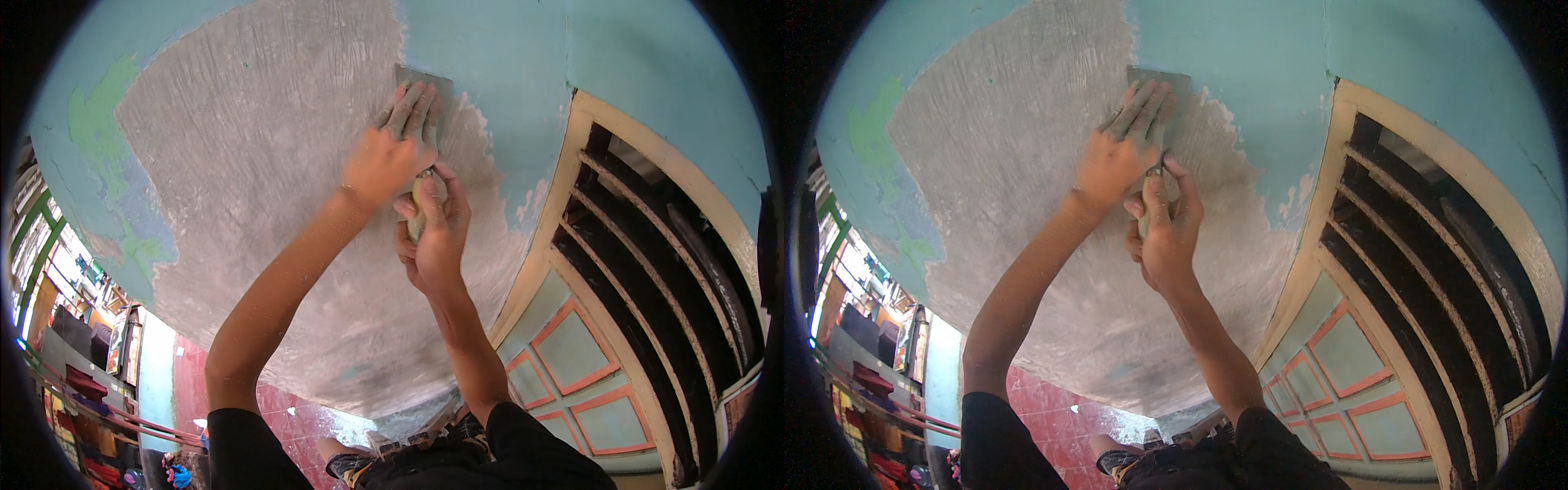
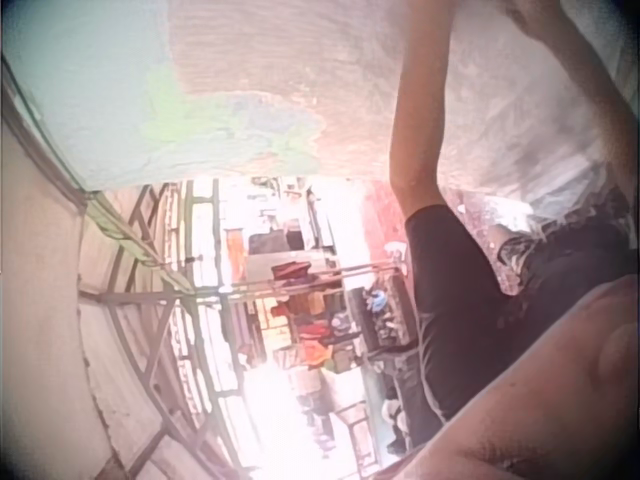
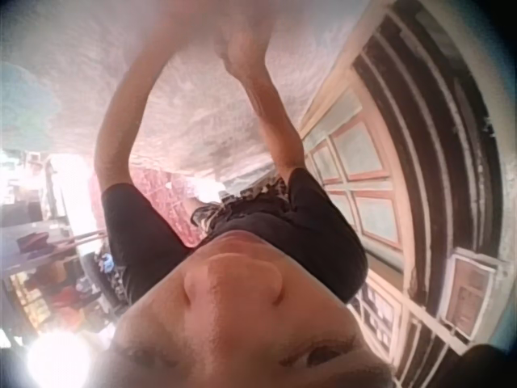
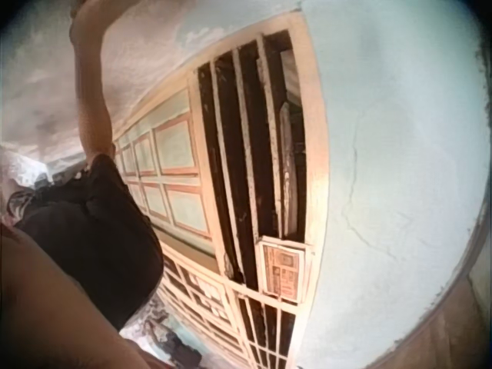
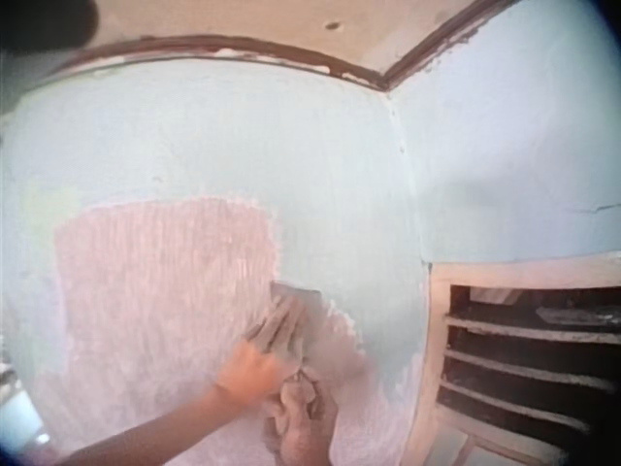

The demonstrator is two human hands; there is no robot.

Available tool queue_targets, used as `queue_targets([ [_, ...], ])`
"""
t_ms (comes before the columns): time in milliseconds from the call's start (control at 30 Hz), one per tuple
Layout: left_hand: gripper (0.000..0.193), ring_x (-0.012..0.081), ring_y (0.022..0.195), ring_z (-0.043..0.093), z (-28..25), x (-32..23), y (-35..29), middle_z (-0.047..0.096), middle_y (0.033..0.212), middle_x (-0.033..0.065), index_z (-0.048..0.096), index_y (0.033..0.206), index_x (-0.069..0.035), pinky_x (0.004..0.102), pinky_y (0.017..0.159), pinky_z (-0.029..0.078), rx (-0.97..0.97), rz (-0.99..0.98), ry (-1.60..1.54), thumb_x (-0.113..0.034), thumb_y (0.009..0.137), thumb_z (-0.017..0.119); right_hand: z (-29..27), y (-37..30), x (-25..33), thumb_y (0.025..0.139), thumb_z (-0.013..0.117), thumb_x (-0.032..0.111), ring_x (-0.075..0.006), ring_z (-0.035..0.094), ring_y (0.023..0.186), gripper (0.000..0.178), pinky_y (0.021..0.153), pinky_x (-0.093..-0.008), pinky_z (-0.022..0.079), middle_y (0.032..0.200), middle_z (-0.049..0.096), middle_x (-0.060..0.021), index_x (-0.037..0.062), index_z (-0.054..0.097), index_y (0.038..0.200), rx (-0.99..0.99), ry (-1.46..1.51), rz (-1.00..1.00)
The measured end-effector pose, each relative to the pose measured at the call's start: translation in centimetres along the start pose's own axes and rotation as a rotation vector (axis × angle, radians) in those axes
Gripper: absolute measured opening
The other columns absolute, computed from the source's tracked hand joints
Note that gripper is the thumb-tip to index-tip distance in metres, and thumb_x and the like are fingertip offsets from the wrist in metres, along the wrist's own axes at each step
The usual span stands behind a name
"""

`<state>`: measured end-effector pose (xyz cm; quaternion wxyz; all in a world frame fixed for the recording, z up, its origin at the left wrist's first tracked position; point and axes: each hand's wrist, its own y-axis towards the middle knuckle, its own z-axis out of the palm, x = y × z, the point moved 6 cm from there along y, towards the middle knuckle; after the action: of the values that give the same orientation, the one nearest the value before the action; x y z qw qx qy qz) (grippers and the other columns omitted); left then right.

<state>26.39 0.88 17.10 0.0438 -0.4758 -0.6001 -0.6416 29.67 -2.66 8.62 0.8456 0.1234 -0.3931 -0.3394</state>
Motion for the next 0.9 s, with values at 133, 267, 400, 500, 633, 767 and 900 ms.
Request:
queue_targets([
  [133, 0.049, 0.028, 0.127, 0.05, 0.0, 0.4, 0.3, 0.055, 0.131, 0.0132, 0.06, 0.12, 0.003, 0.0343, 0.1, 0.05, -0.006, 0.007, 0.007, -0.007, 0.072, 0.061, -0.1, -0.2, 0.5, 0.098, 0.054, 0.025, -0.0039, 0.034, 0.042, 0.05, 0.032, -0.0201, 0.025, 0.071, 0.05, -0.0026, -0.0004, 0.033, 0.137, -0.059, -0.001, 0.005],
  [267, 0.047, 0.0296, 0.125, 0.051, 0.3, 1.4, 4.0, 0.056, 0.13, 0.014, 0.06, 0.119, 0.001, 0.0334, 0.092, 0.054, -0.018, -0.082, 0.133, -0.007, 0.074, 0.062, 0.3, 2.7, 4.1, 0.098, 0.054, 0.025, -0.0037, 0.035, 0.044, 0.052, 0.033, -0.0197, 0.025, 0.076, 0.049, -0.0027, -0.0007, 0.032, 0.138, 0.099, -0.05, -0.023],
  [400, 0.044, 0.0299, 0.124, 0.053, 0.2, 2.0, 5.9, 0.056, 0.13, 0.0134, 0.061, 0.118, 0.001, 0.0335, 0.086, 0.057, 0.003, -0.101, 0.05, -0.01, 0.075, 0.062, 1.3, 3.6, 5.2, 0.1, 0.049, 0.026, -0.0027, 0.027, 0.043, 0.049, 0.033, -0.0181, 0.02, 0.079, 0.049, -0.0013, 0.0037, 0.033, 0.14, 0.085, -0.012, -0.085],
  [500, 0.045, 0.0282, 0.125, 0.053, 0.5, 0.0, 5.8, 0.056, 0.131, 0.0125, 0.061, 0.119, -0.001, 0.0338, 0.085, 0.057, 0.132, 0.037, -0.045, -0.011, 0.075, 0.062, 0.3, 2.4, 3.6, 0.101, 0.044, 0.028, -0.0031, 0.024, 0.041, 0.047, 0.033, -0.0175, 0.017, 0.084, 0.049, -0.0007, 0.0053, 0.033, 0.141, 0.06, 0.192, -0.151],
  [633, 0.047, 0.0243, 0.126, 0.052, 0.7, -2.2, 3.3, 0.056, 0.132, 0.0112, 0.061, 0.122, -0.005, 0.0338, 0.091, 0.055, 0.156, 0.197, -0.005, -0.011, 0.075, 0.062, -0.8, 0.1, 0.9, 0.101, 0.04, 0.028, -0.0043, 0.025, 0.039, 0.043, 0.032, -0.0178, 0.018, 0.086, 0.049, -0.0019, 0.0109, 0.034, 0.141, -0.04, 0.249, -0.117],
  [767, 0.048, 0.0225, 0.127, 0.051, -1.6, 0.6, 0.6, 0.056, 0.133, 0.0094, 0.06, 0.123, -0.004, 0.0334, 0.096, 0.052, 0.071, -0.088, -0.054, -0.008, 0.075, 0.06, -0.1, -1.0, 1.4, 0.1, 0.043, 0.027, -0.0037, 0.025, 0.039, 0.043, 0.031, -0.0175, 0.019, 0.08, 0.047, -0.0032, 0.0107, 0.035, 0.14, 0.107, 0.076, 0.04],
  [900, 0.05, 0.0242, 0.127, 0.05, -1.6, 1.1, -0.2, 0.056, 0.133, 0.0079, 0.06, 0.124, -0.004, 0.0328, 0.096, 0.052, 0.047, -0.034, 0.033, -0.007, 0.074, 0.061, 0.7, -1.1, 0.8, 0.1, 0.048, 0.027, -0.0048, 0.028, 0.039, 0.042, 0.031, -0.0201, 0.023, 0.075, 0.048, -0.0044, 0.0119, 0.034, 0.137, 0.09, 0.087, 0.077],
])
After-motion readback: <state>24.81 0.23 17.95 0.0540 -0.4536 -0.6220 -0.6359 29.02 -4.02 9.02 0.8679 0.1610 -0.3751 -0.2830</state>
